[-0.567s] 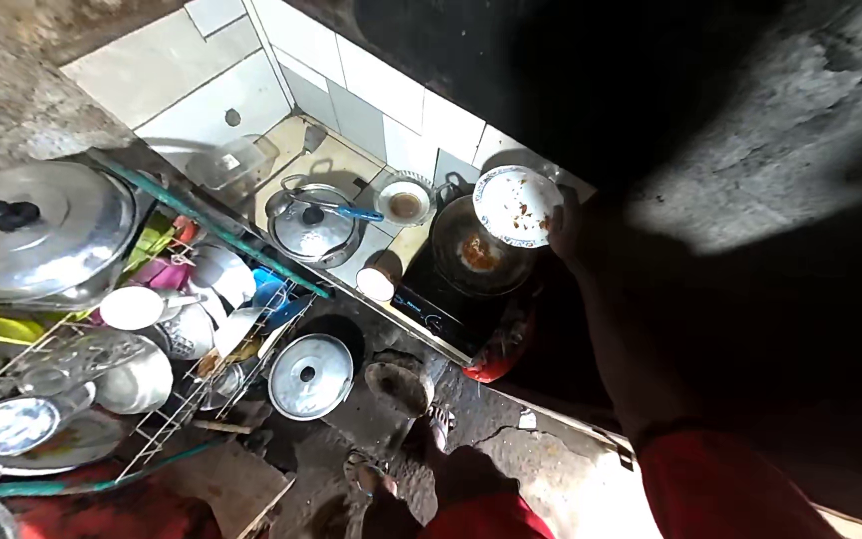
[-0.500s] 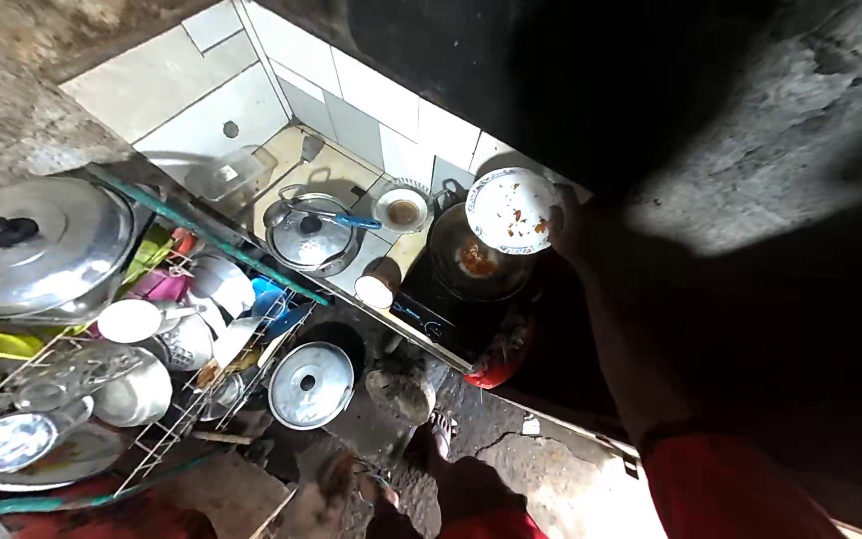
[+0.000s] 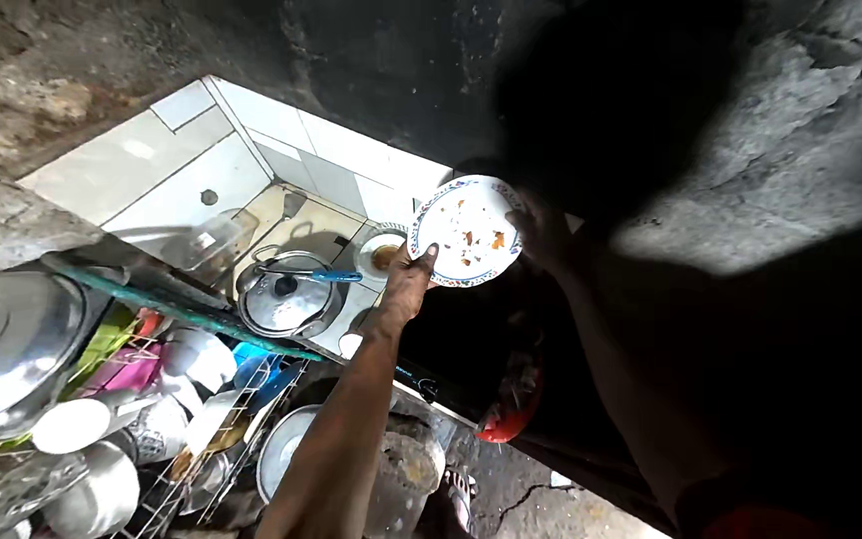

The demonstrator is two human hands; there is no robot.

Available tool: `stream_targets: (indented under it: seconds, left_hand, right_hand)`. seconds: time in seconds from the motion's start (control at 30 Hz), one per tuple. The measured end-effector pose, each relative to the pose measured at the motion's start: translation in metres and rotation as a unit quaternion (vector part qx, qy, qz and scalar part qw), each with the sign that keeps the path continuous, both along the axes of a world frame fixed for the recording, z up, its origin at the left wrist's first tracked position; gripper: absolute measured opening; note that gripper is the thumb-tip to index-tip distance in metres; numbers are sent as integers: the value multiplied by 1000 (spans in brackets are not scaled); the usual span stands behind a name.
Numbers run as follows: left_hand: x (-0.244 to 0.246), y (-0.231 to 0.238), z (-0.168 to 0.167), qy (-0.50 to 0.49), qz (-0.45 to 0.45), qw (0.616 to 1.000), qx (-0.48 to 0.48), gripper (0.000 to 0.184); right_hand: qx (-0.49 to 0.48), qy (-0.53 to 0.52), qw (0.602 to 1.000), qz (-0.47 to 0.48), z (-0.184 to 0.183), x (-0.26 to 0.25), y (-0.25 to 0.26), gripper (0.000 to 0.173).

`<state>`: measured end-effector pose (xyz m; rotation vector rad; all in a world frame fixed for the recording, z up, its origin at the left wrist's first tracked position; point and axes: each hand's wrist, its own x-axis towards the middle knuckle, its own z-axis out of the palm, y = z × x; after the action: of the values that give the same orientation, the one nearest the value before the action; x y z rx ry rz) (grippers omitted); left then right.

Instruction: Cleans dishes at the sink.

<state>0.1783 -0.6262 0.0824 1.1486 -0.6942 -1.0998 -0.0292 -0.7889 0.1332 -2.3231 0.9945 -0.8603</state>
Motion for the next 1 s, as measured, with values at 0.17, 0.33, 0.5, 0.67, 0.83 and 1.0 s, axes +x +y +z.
stream_targets:
  seconds: [0.17, 0.33, 0.5, 0.67, 0.83, 1.0]
  left_hand:
    - [-15, -15, -9, 136, 89, 987, 8, 30]
    - [-18, -12, -6, 133, 83, 987, -16, 28]
    - [-29, -18, -4, 110, 92, 989, -23, 28]
    - [-23, -23, -11, 118, 74, 990, -19, 30]
    - [-16, -19, -10, 75, 32, 997, 2, 36]
    - [-12, -22, -4, -2, 45, 999, 0, 30]
  right_hand:
    - [-198, 10, 975, -100, -14, 7, 34, 44]
    - [-216, 23, 976, -21, -44, 26, 43, 47]
    - [-162, 179, 964, -112, -52, 49, 56, 60]
    - [-130, 83, 988, 1, -63, 44, 66, 44]
    - [-177, -16, 984, 18, -43, 66, 25, 54]
    - [-256, 78, 957, 110, -44, 66, 42, 43]
